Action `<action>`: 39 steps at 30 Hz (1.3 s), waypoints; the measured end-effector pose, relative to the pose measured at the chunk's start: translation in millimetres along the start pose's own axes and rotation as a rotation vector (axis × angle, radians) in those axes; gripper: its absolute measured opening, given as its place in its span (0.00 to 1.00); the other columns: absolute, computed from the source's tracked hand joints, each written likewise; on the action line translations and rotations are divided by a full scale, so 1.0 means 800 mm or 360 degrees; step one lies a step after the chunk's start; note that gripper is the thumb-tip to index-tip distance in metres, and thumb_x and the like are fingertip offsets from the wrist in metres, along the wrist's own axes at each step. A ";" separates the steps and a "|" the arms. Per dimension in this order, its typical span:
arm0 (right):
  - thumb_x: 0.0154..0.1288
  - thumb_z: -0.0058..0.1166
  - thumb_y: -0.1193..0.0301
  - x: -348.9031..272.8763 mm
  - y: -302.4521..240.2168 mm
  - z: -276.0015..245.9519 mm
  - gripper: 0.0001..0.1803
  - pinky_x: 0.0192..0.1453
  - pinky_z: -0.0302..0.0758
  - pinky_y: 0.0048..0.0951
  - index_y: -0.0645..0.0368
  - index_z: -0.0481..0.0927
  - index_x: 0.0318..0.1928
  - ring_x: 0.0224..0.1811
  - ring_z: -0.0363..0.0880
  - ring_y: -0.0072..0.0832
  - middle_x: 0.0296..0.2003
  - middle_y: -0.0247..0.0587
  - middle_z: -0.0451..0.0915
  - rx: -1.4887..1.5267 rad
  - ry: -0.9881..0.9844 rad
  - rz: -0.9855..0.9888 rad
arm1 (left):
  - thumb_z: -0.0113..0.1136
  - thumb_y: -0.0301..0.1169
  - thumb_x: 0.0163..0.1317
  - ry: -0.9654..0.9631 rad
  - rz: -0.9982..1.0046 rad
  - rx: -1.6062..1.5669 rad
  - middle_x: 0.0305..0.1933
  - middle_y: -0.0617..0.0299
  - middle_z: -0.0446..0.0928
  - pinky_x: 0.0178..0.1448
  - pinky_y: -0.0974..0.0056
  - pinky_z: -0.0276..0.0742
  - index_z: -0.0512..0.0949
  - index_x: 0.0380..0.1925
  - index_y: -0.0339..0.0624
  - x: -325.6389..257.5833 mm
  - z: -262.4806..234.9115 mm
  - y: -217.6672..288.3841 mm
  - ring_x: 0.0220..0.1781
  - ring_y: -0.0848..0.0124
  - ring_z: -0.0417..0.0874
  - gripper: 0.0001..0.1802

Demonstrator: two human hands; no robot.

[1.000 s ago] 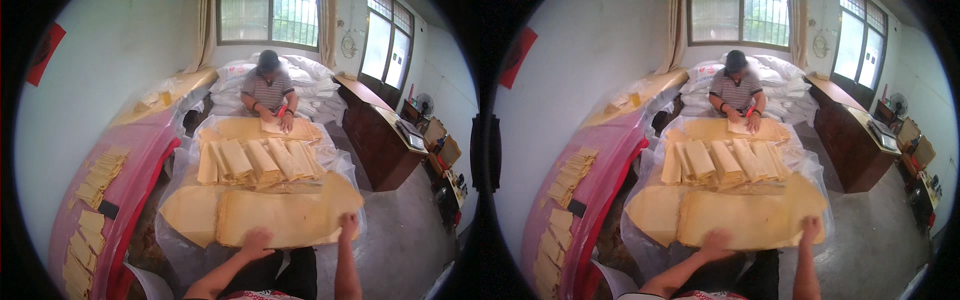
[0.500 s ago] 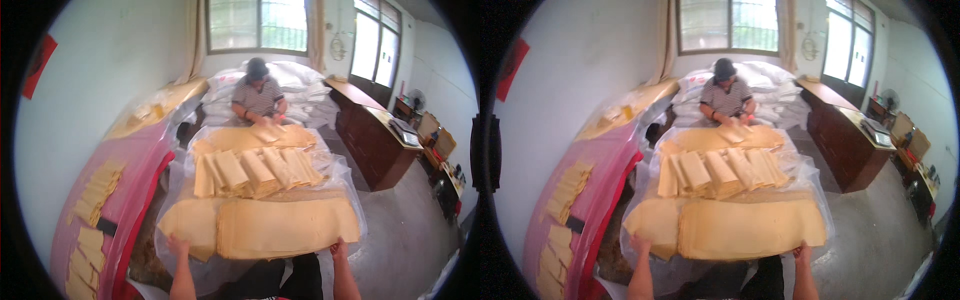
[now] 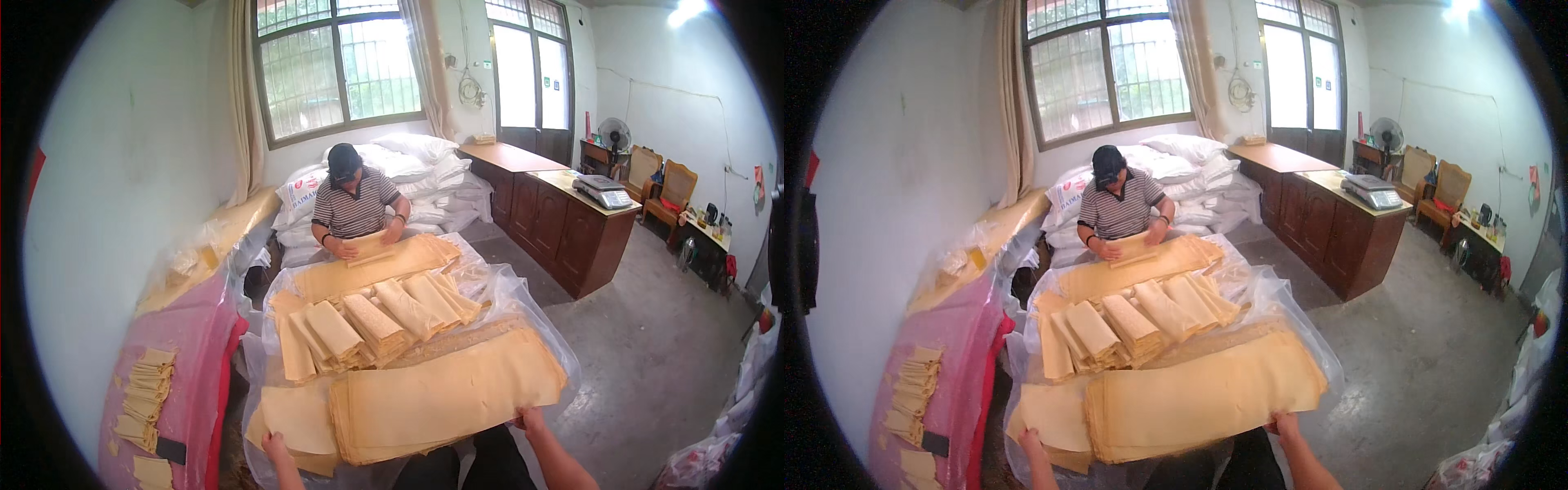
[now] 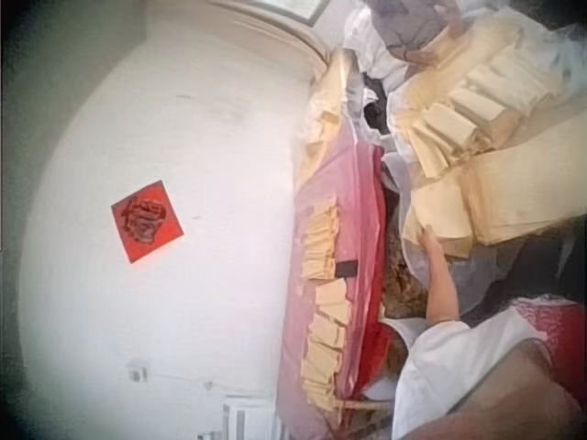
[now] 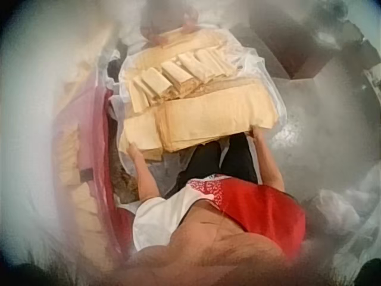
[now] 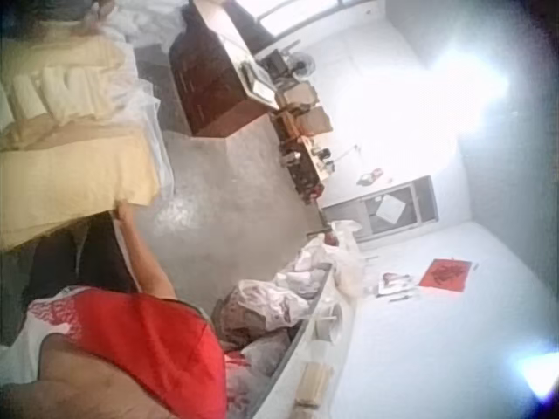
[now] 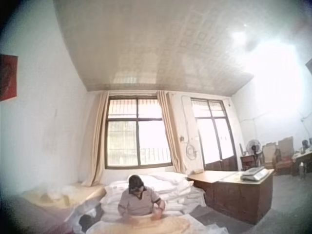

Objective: The person folds thin food sheets by hand on a table, wraps bundles of sheets into plastic bags on a counter, and stacks folded sheets on the table by hand.

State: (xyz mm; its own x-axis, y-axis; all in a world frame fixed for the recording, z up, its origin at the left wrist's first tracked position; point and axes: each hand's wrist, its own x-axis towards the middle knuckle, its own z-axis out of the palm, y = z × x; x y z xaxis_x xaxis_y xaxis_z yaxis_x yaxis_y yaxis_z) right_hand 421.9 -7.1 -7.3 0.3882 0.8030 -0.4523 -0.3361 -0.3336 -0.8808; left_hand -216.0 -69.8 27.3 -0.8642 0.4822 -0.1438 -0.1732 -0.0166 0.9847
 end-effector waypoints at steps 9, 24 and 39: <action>0.66 0.53 0.73 -0.018 0.032 0.004 0.11 0.27 0.77 0.28 0.61 0.75 0.48 0.24 0.81 0.28 0.29 0.40 0.83 -0.0310 -0.0392 -0.0084 | 0.58 0.22 0.50 -0.0733 0.1395 0.1179 0.41 0.51 0.80 0.47 0.54 0.78 0.79 0.43 0.41 -0.156 0.200 0.100 0.41 0.54 0.82 0.17; 0.65 0.55 0.67 -0.029 0.008 0.025 0.22 0.45 0.78 0.33 0.66 0.73 0.56 0.45 0.80 0.32 0.49 0.43 0.78 -0.0088 -0.0200 -0.0159 | 0.72 0.46 0.46 -0.1694 0.1903 0.1708 0.44 0.57 0.73 0.52 0.49 0.73 0.77 0.51 0.55 -0.325 0.248 -0.074 0.49 0.54 0.73 0.29; 0.67 0.53 0.60 -0.049 -0.057 0.093 0.30 0.61 0.67 0.44 0.68 0.69 0.63 0.62 0.69 0.54 0.58 0.62 0.71 -0.1834 -0.0291 -0.0844 | 0.61 0.48 0.58 -0.1699 0.2202 0.1730 0.69 0.49 0.64 0.64 0.28 0.58 0.74 0.59 0.64 -0.345 0.258 -0.117 0.70 0.44 0.63 0.26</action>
State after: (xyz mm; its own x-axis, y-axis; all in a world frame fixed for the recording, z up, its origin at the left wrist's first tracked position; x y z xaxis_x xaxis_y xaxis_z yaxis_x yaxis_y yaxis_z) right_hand 358.0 13.6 60.7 0.0921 0.9936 -0.0653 0.7921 -0.1129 -0.5999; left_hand 136.3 -20.8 -4.8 0.4800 0.8267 0.2933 0.8523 -0.5187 0.0671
